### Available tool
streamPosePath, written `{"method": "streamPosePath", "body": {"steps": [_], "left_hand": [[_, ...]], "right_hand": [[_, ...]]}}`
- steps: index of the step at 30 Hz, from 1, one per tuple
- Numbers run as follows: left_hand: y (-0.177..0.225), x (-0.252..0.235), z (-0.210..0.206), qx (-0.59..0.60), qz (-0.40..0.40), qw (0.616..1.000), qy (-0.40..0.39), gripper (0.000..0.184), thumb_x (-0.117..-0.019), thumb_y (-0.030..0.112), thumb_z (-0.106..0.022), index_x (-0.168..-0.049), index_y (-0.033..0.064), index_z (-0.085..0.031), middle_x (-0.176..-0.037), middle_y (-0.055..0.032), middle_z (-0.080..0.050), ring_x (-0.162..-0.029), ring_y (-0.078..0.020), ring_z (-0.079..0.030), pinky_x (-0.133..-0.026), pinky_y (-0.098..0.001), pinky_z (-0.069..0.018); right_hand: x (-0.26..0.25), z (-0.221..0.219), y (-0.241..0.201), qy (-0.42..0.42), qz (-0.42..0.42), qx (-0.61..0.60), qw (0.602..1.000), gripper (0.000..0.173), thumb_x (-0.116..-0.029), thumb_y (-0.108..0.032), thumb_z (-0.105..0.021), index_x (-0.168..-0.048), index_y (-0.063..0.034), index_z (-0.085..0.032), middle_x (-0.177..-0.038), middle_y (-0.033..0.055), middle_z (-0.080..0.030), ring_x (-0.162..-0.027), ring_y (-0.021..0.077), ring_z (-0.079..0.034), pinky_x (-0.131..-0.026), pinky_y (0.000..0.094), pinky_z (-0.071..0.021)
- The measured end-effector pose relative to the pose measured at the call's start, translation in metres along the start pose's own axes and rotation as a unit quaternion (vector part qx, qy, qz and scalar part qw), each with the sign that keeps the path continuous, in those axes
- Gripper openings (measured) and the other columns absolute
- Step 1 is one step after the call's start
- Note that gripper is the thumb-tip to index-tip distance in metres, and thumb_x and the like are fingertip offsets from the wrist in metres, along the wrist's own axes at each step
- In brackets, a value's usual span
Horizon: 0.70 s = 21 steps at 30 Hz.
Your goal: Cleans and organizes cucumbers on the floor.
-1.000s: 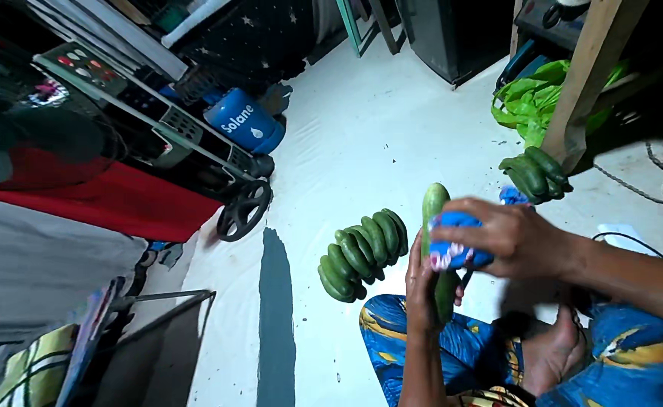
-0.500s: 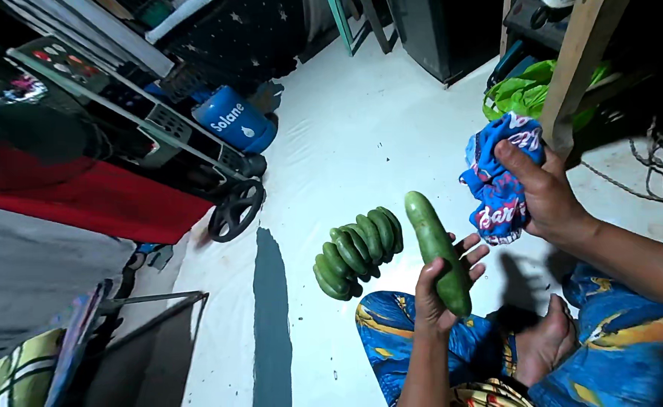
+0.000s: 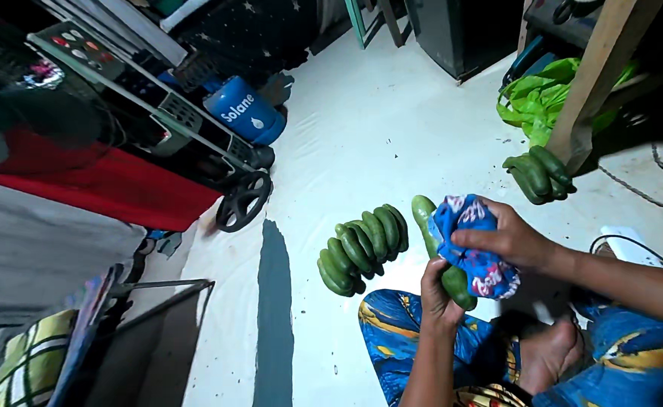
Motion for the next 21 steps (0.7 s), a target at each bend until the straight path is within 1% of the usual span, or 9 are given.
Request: {"method": "streamPosePath", "body": {"steps": [2,4,6,7,9,11,14,17,21], "left_hand": [[0.003,0.003,-0.002,-0.008,-0.013,1.0,-0.018,0.012,-0.0731,0.012,-0.079,-0.083,0.0068,-0.075,-0.08,-0.0083,-0.075,-0.075,-0.0146,-0.075,-0.069,-0.0292,-0.0624],[0.007,0.007,-0.006,-0.022,-0.032,0.998,-0.048,0.012,-0.0753,0.014,-0.079,-0.085,0.0078,-0.076,-0.082,-0.0068,-0.076,-0.078,-0.013,-0.075,-0.071,-0.0279,-0.0621],[0.01,0.012,-0.01,-0.051,-0.057,0.994,-0.081,0.013,-0.0763,0.016,-0.078,-0.088,0.0092,-0.078,-0.085,-0.0048,-0.077,-0.08,-0.0109,-0.075,-0.074,-0.0264,-0.0615],[0.012,0.014,-0.012,-0.064,-0.069,0.991,-0.093,0.015,-0.0766,0.017,-0.079,-0.089,0.0095,-0.078,-0.087,-0.0044,-0.077,-0.082,-0.0102,-0.075,-0.076,-0.0261,-0.0613],[0.017,0.017,-0.014,-0.078,-0.082,0.989,-0.099,0.016,-0.0768,0.017,-0.079,-0.091,0.0098,-0.077,-0.087,-0.0041,-0.077,-0.082,-0.0099,-0.075,-0.076,-0.026,-0.0611],[0.021,0.018,-0.014,-0.091,-0.077,0.99,-0.082,0.017,-0.0739,0.017,-0.08,-0.09,0.0106,-0.077,-0.085,-0.0036,-0.077,-0.08,-0.0092,-0.074,-0.074,-0.0256,-0.0612],[0.025,0.017,-0.011,-0.129,-0.058,0.99,-0.024,0.02,-0.0709,0.014,-0.08,-0.088,0.0099,-0.071,-0.081,-0.004,-0.075,-0.074,-0.0099,-0.073,-0.069,-0.0267,-0.0614],[0.027,0.016,-0.01,-0.167,-0.052,0.984,0.019,0.017,-0.0762,0.006,-0.067,-0.093,0.0073,-0.064,-0.078,-0.0041,-0.073,-0.071,-0.0096,-0.072,-0.066,-0.027,-0.061],[0.031,0.015,-0.011,-0.224,-0.051,0.972,0.041,0.022,-0.0811,0.003,-0.057,-0.103,0.0041,-0.056,-0.08,-0.0032,-0.071,-0.072,-0.0081,-0.071,-0.067,-0.025,-0.0605]], "right_hand": [[0.001,-0.003,-0.005,0.003,0.102,0.106,0.989,0.051,-0.0801,-0.019,-0.077,-0.127,-0.0064,-0.062,-0.099,-0.0035,-0.072,-0.086,-0.0006,-0.069,-0.076,0.0185,-0.0595],[0.002,-0.003,-0.008,0.01,0.148,0.139,0.979,0.056,-0.0796,-0.025,-0.079,-0.129,-0.0054,-0.061,-0.105,-0.0027,-0.071,-0.092,-0.0023,-0.068,-0.08,0.0168,-0.0586],[0.0,-0.003,-0.004,-0.022,0.113,0.107,0.988,0.062,-0.0813,-0.029,-0.076,-0.135,-0.0043,-0.057,-0.119,0.0009,-0.064,-0.101,0.0013,-0.065,-0.086,0.0196,-0.0564],[0.0,-0.004,-0.001,-0.046,0.079,0.064,0.994,0.063,-0.0822,-0.028,-0.075,-0.137,-0.0058,-0.054,-0.117,-0.0014,-0.063,-0.1,0.0015,-0.065,-0.086,0.0204,-0.0565],[0.0,-0.008,0.004,-0.108,0.021,-0.009,0.994,0.046,-0.086,-0.029,-0.074,-0.126,-0.0147,-0.056,-0.1,-0.0126,-0.07,-0.09,-0.0027,-0.068,-0.083,0.0191,-0.0586],[0.002,-0.011,0.004,-0.141,-0.026,0.007,0.99,0.029,-0.0889,-0.028,-0.072,-0.113,-0.017,-0.06,-0.091,-0.0156,-0.071,-0.085,-0.0044,-0.068,-0.082,0.0183,-0.0585],[0.002,-0.005,0.003,-0.124,-0.101,0.098,0.982,0.033,-0.0901,-0.033,-0.073,-0.114,-0.0108,-0.064,-0.092,-0.0077,-0.071,-0.086,-0.0001,-0.069,-0.083,0.0218,-0.0591],[0.001,0.003,0.005,-0.103,-0.132,0.188,0.968,0.053,-0.0872,-0.041,-0.077,-0.124,-0.0068,-0.059,-0.099,0.0004,-0.07,-0.089,0.0052,-0.069,-0.084,0.0273,-0.0587],[0.001,0.009,0.003,-0.092,-0.14,0.206,0.964,0.055,-0.0852,-0.038,-0.08,-0.125,-0.0075,-0.058,-0.1,0.003,-0.071,-0.088,0.0077,-0.071,-0.082,0.0285,-0.0598]]}}
Point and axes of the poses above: each hand's wrist, its own x-axis away from the middle knuckle, its own z-axis out of the back of the hand, y = z × x, the point moved 6 cm from there along -x, towards the middle knuckle
